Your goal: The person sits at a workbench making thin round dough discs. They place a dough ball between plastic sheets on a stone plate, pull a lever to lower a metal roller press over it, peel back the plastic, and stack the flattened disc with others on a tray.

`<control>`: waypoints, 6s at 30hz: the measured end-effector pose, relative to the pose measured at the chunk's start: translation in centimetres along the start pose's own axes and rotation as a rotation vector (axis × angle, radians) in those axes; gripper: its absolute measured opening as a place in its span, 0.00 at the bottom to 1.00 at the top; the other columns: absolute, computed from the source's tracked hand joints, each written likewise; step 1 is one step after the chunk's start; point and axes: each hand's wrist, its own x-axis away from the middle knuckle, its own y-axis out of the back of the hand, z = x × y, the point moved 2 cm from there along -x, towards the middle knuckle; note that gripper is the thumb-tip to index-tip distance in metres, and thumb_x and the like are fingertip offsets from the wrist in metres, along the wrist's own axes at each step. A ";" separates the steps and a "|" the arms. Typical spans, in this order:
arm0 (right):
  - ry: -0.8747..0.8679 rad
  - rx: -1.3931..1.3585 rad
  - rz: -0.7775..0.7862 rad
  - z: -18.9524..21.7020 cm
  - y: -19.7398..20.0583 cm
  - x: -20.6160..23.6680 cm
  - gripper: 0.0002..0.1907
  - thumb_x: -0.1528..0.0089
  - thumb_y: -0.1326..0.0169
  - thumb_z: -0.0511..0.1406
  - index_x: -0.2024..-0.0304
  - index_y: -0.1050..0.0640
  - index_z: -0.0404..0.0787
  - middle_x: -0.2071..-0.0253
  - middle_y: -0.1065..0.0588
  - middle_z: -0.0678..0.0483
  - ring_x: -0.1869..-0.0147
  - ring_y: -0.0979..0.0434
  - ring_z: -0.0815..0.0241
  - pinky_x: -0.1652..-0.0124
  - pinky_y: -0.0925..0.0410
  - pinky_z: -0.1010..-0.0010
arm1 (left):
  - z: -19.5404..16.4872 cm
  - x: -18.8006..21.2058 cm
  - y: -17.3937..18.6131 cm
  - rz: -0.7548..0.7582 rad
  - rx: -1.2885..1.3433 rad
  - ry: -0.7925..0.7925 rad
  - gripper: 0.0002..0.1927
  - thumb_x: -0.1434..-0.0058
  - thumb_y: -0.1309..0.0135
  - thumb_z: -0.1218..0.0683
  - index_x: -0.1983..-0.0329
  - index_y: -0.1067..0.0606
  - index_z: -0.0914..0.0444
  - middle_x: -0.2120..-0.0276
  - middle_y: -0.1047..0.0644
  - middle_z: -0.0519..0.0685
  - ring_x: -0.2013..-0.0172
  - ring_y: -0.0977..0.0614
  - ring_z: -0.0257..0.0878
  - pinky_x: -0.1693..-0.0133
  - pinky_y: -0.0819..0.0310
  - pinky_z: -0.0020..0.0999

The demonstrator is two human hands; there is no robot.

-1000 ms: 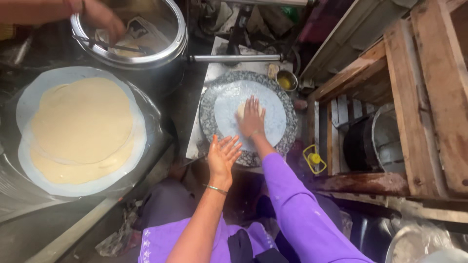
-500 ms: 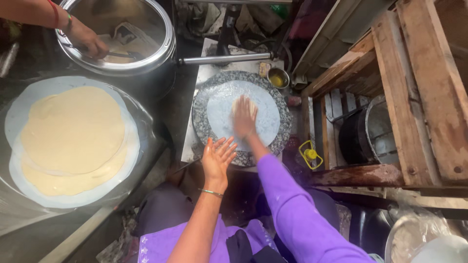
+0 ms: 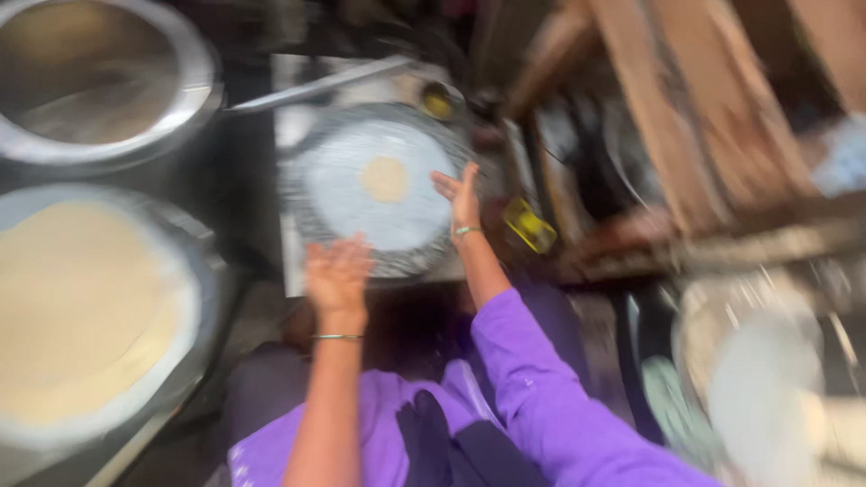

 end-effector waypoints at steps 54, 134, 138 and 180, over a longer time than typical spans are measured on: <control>-0.329 1.455 -0.437 -0.8 56.6 46.8 0.56 0.47 0.34 0.57 0.26 0.42 0.37 0.23 0.50 0.32 0.23 0.49 0.25 0.27 0.49 0.48 | 5.0 10.2 4.7 0.279 -0.887 -0.219 0.18 0.23 0.48 0.51 0.38 0.30 0.68 0.46 0.19 0.62 0.48 0.15 0.53 0.54 0.19 0.39; -0.002 -0.255 -0.231 2.0 4.0 4.8 0.09 0.39 0.40 0.28 0.56 0.21 0.34 0.62 0.20 0.51 0.63 0.21 0.58 0.67 0.29 0.65 | -2.6 -0.7 -4.2 0.015 -0.819 -0.158 0.31 0.39 0.42 0.50 0.35 0.35 0.65 0.53 0.19 0.49 0.57 0.17 0.41 0.61 0.23 0.33; -0.270 -0.458 -0.159 -2.4 0.4 1.4 0.11 0.38 0.43 0.30 0.53 0.24 0.38 0.58 0.20 0.50 0.60 0.17 0.53 0.64 0.24 0.58 | -3.6 -5.6 -4.2 -0.097 -0.736 -0.270 0.33 0.41 0.41 0.53 0.35 0.37 0.67 0.55 0.19 0.52 0.63 0.14 0.41 0.65 0.26 0.34; -0.309 -0.192 0.145 -1.3 5.6 3.4 0.13 0.34 0.50 0.35 0.53 0.22 0.31 0.57 0.18 0.42 0.59 0.17 0.57 0.62 0.27 0.71 | 6.6 -18.2 -6.4 0.410 -2.273 -0.726 0.62 0.44 0.51 0.22 0.25 0.51 0.72 0.23 0.55 0.61 0.24 0.59 0.54 0.28 0.66 0.50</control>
